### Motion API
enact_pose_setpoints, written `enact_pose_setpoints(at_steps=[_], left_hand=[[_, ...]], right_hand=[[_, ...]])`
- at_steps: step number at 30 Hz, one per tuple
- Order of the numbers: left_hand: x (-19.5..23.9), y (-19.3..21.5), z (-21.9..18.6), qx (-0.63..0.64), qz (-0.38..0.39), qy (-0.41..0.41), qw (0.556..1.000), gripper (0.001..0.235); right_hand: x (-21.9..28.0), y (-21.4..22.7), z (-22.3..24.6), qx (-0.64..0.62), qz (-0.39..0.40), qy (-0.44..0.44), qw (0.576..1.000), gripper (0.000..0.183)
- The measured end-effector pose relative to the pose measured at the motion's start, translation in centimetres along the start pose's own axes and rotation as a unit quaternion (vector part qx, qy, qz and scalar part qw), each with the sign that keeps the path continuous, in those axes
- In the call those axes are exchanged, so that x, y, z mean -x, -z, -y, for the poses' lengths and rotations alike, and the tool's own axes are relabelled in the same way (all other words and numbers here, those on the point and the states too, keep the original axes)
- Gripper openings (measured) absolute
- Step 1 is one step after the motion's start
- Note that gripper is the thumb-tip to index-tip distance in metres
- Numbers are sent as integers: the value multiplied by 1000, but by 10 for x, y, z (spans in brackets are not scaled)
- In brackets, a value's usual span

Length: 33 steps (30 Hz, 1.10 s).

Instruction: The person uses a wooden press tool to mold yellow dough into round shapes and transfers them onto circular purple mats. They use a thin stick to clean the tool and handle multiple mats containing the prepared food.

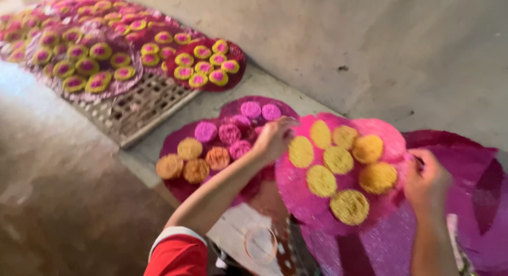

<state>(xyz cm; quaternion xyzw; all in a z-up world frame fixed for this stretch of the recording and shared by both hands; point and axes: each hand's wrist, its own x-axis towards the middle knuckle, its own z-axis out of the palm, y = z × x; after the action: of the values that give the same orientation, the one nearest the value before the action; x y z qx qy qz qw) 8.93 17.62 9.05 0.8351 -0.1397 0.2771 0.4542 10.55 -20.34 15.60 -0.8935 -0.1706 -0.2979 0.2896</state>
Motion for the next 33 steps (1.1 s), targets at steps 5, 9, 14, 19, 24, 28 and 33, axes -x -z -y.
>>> enact_pose_setpoints(at_steps=[5, 9, 14, 19, 24, 28, 33], left_hand=[[-50, 77, 132, -61, -22, -6, 998, 39], [-80, 105, 230, -71, -23, 40, 996, 41], [-100, 104, 317, -87, -62, 86, 991, 39], [-79, 104, 320, -269, -94, 138, 949, 35], [-35, 91, 245, -163, 8, 104, 981, 45], [34, 87, 160, -42, 143, 96, 984, 42], [160, 60, 105, 8, 463, 223, 858, 54]], right_hand=[[-72, -139, 69, -31, -30, 63, 997, 7], [-125, -225, 124, -70, -49, 47, 995, 7], [-166, -281, 170, -36, -15, -42, 998, 9], [-141, -288, 138, 54, 57, -29, 997, 43], [-57, -217, 51, -67, 22, -93, 993, 28], [32, -113, -17, 40, -68, -88, 993, 21], [136, 11, -99, 330, -36, -260, 907, 44]])
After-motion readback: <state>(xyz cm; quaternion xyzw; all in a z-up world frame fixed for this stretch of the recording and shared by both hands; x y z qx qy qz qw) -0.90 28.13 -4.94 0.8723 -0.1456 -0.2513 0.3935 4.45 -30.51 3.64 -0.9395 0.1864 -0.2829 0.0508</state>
